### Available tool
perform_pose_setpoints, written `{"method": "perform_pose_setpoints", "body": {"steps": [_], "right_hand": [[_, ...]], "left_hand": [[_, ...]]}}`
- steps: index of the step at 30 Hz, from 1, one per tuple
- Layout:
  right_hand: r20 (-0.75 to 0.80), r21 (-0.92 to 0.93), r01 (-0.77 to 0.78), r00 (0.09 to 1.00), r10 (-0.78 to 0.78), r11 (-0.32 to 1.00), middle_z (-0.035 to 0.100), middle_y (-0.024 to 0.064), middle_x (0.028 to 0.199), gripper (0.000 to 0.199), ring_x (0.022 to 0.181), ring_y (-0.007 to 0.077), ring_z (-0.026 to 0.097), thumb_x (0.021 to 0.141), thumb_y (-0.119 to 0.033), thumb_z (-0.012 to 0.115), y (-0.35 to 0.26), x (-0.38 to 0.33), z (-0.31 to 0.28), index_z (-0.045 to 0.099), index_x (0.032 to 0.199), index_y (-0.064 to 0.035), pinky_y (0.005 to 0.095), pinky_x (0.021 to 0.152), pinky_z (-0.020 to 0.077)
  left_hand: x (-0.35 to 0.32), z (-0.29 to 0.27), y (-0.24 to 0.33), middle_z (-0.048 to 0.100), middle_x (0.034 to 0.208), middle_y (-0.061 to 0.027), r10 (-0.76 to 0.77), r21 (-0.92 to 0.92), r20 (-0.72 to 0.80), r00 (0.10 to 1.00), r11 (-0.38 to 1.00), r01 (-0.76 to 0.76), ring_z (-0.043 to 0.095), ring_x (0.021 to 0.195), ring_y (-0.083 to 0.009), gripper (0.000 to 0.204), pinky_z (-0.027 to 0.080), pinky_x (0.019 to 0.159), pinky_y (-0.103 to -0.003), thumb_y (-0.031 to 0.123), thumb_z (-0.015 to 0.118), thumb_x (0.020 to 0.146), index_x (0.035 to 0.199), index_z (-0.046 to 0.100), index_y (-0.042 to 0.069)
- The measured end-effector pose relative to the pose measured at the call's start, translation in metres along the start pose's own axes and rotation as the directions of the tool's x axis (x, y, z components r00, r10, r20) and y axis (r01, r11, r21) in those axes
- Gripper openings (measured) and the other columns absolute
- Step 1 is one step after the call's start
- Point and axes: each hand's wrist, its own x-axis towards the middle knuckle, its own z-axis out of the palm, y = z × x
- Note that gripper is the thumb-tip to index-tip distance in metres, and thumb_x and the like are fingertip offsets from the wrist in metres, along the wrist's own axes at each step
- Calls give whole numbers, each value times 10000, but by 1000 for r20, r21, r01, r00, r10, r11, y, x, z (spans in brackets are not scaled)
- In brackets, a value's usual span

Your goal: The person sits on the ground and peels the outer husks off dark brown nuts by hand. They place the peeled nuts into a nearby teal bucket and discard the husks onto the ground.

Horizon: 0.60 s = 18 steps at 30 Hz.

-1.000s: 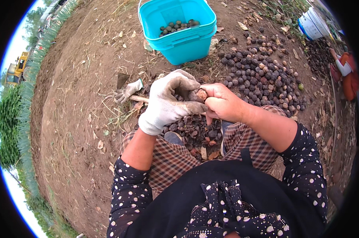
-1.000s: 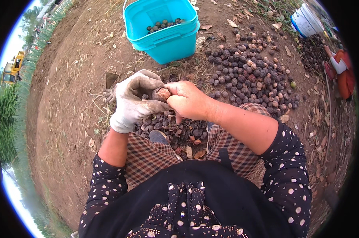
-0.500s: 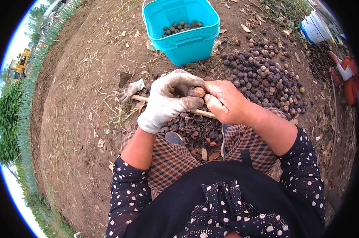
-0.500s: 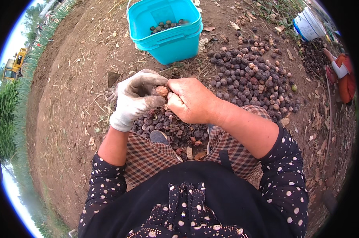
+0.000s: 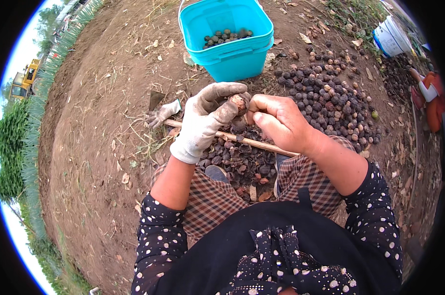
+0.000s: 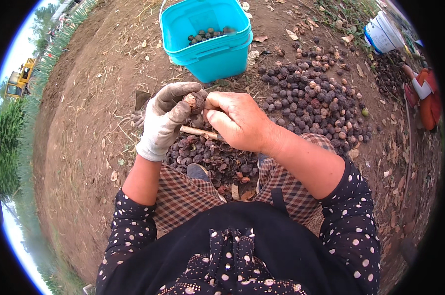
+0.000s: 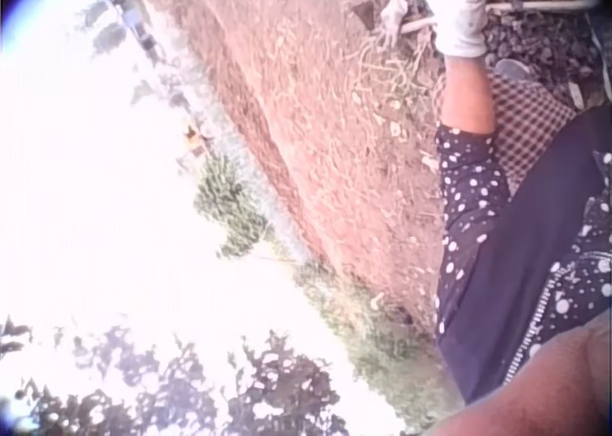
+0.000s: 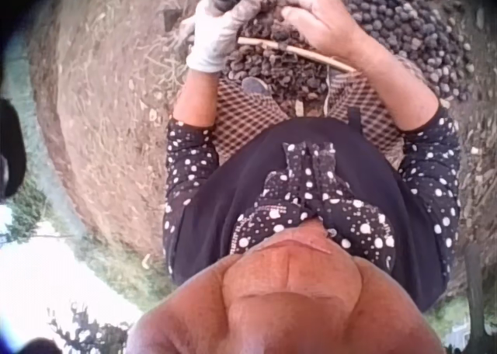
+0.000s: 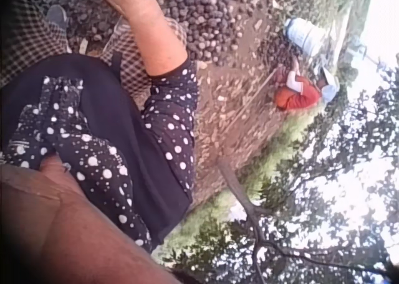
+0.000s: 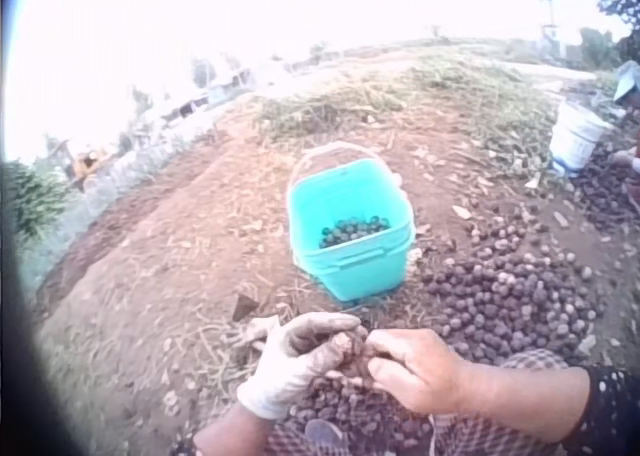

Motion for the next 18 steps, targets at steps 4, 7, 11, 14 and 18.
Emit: {"method": "perform_pose_setpoints", "body": {"steps": [4,7,11,14,18], "right_hand": [[-6,-239,67,997,-71,969,606,171,771,310,685,295,619,981,-273,618,-1,1,-1,593,847,5,395,648,487],[-75,-243,170,978,-193,955,619,195,820,276,749,368,631,993,-236,586,14,4,9,588,858,5,434,689,499],[91,-329,165,986,-142,930,607,214,843,181,828,421,619,989,-160,524,17,0,-1,563,896,-9,489,720,493],[97,-384,157,987,-129,910,595,217,822,141,802,430,615,962,-141,528,20,-1,-1,551,902,-15,505,691,486],[31,-454,149,988,-151,878,599,204,790,136,737,435,602,935,-131,539,27,-1,7,539,861,-17,501,651,486]], "left_hand": [[1,-4,-8,679,1118,-68,69,106,86,994,991,-78,647,989,-115,398,564,827,-284,53,821,816,1179,670,-5],[3,-5,-12,684,1037,-28,78,259,101,992,961,-102,642,905,-92,440,555,790,-271,-17,835,749,1161,684,18],[0,-6,-7,696,970,-32,-22,284,79,997,959,-1,646,840,-85,428,558,735,-256,-27,821,752,1153,676,10],[-1,-6,-8,700,937,-40,-42,316,55,998,948,23,648,800,-78,407,557,687,-245,-31,812,757,1136,669,2],[-2,1,-5,703,924,-45,-56,388,22,998,921,43,654,791,-76,367,558,668,-242,-22,809,767,1105,666,-9]]}}
